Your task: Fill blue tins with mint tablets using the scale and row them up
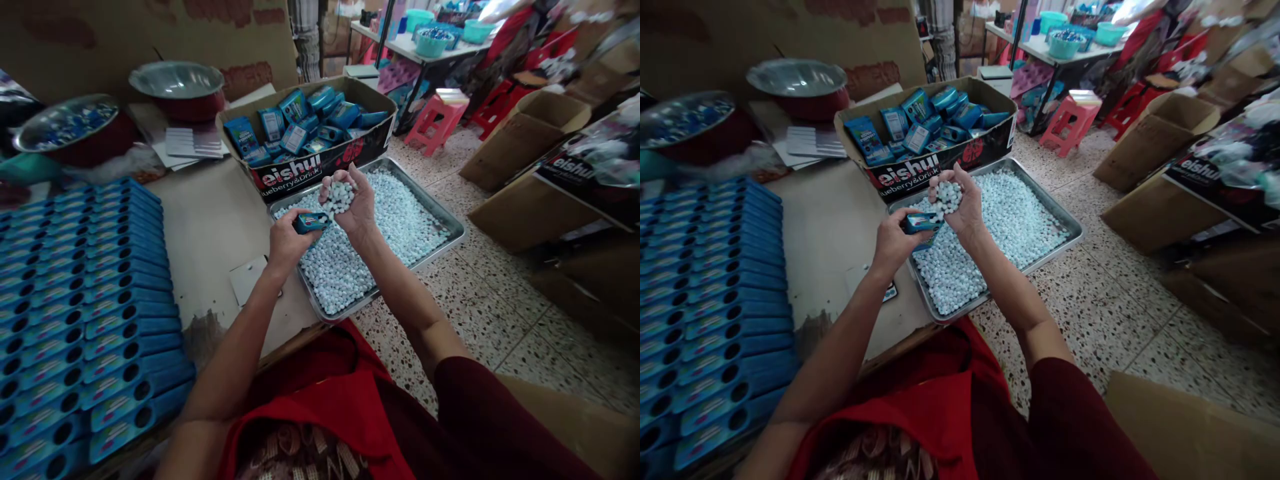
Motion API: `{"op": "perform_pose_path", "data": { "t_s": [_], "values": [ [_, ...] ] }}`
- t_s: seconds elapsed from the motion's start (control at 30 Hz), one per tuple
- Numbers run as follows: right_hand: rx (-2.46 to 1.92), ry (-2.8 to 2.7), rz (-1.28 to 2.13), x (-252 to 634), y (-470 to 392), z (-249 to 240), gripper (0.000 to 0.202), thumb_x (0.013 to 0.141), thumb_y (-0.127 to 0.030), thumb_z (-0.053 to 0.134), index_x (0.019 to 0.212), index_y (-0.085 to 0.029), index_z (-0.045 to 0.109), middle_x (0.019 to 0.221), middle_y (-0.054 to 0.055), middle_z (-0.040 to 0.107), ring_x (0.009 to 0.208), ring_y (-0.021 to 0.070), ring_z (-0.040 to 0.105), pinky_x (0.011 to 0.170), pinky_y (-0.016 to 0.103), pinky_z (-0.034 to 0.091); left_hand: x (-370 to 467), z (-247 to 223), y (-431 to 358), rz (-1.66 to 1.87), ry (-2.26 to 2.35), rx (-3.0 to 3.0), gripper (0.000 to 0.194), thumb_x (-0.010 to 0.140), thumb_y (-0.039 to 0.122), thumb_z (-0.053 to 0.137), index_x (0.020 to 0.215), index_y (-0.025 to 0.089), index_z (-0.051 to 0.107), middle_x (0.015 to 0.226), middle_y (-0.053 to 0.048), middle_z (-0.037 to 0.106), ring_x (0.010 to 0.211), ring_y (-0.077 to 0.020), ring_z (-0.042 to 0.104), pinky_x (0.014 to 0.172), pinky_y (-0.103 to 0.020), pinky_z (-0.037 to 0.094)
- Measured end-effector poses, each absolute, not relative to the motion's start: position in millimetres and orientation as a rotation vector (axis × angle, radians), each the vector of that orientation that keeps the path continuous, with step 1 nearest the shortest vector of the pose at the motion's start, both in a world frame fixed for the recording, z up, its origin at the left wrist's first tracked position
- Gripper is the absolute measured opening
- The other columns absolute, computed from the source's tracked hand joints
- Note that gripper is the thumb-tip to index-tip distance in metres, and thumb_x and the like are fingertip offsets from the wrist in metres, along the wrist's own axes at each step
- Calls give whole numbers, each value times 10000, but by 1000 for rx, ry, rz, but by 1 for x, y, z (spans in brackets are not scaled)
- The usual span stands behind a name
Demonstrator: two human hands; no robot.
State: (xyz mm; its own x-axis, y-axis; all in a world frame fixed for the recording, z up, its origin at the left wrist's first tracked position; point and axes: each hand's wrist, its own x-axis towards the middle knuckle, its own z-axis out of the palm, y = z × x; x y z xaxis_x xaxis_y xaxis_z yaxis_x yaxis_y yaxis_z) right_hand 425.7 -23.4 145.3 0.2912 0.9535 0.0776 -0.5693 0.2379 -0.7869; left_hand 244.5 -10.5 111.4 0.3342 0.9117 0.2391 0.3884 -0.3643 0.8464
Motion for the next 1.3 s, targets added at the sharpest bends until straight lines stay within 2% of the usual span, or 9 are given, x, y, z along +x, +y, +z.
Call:
{"op": "perform_pose_path", "data": {
  "t_s": [0.1, 0.23, 0.37, 0.5, 0.63, 0.8, 1.07, 1.17, 1.3],
  "values": [
    [-769, -686, 1118, 423, -23, 147, 506, 928, -786, 817, 980, -286, 756, 874, 27, 668, 753, 190, 620, 644, 351, 592, 245, 109, -11, 991, 1120, 1884, 450, 696, 158, 986, 1113, 249, 842, 1047, -16, 865, 984, -276, 802, 929, -377, 617],
    [-831, -643, 1088, 421, -23, 147, 473, 973, -768, 767, 933, -297, 728, 926, 26, 680, 708, 166, 576, 635, 341, 573, 244, 104, -11, 999, 1099, 1841, 441, 688, 146, 976, 1090, 261, 835, 1026, -4, 865, 974, -274, 804, 921, -379, 621],
    [-871, -667, 1069, 417, -25, 151, 436, 997, -751, 742, 1061, -322, 781, 899, 35, 682, 781, 203, 628, 694, 375, 597, 245, 104, -11, 1023, 1120, 1828, 454, 681, 132, 982, 1094, 247, 832, 1040, -15, 871, 984, -273, 809, 923, -370, 619],
    [-866, -735, 1041, 412, -27, 154, 498, 1010, -809, 697, 1137, -343, 818, 860, 41, 660, 859, 240, 680, 710, 396, 602, 244, 105, -11, 1036, 1124, 1835, 432, 703, 144, 981, 1092, 255, 830, 1031, -18, 864, 972, -275, 808, 901, -369, 624],
    [-881, -703, 1003, 407, -25, 153, 555, 1025, -847, 624, 1118, -338, 826, 796, 33, 593, 860, 252, 679, 723, 404, 598, 242, 105, -10, 1043, 1138, 1864, 427, 715, 155, 984, 1096, 256, 820, 1079, -24, 863, 1002, -276, 802, 942, -378, 629],
    [-920, -679, 973, 399, -20, 150, 556, 1021, -859, 632, 1104, -344, 826, 727, 12, 495, 808, 248, 636, 716, 392, 566, 244, 105, -10, 1024, 1166, 1907, 420, 713, 151, 982, 1089, 246, 820, 1102, -32, 864, 1045, -294, 804, 983, -391, 632],
    [-1030, -740, 876, 423, -28, 143, 486, 1017, -784, 681, 904, -316, 747, 792, 17, 606, 803, 217, 630, 717, 360, 545, 237, 97, -4, 1051, 1066, 1724, 494, 700, 110, 980, 1138, 261, 809, 1077, -17, 848, 1021, -274, 814, 982, -405, 661],
    [-1288, -953, 793, 457, -30, 126, 459, 1035, -693, 692, 843, -282, 763, 857, 34, 693, 851, 217, 641, 841, 383, 569, 241, 92, -2, 1037, 945, 1569, 508, 692, 97, 968, 1138, 256, 784, 1087, 2, 839, 1013, -241, 812, 989, -385, 670],
    [-1858, -1346, 497, 491, -35, 108, 210, 963, -443, 804, 936, -250, 883, 1160, 108, 805, 1199, 325, 699, 1153, 505, 519, 252, 88, -3, 973, 852, 1515, 495, 687, 113, 965, 1118, 246, 763, 1054, 9, 822, 984, -223, 798, 979, -376, 675]
  ]
}}
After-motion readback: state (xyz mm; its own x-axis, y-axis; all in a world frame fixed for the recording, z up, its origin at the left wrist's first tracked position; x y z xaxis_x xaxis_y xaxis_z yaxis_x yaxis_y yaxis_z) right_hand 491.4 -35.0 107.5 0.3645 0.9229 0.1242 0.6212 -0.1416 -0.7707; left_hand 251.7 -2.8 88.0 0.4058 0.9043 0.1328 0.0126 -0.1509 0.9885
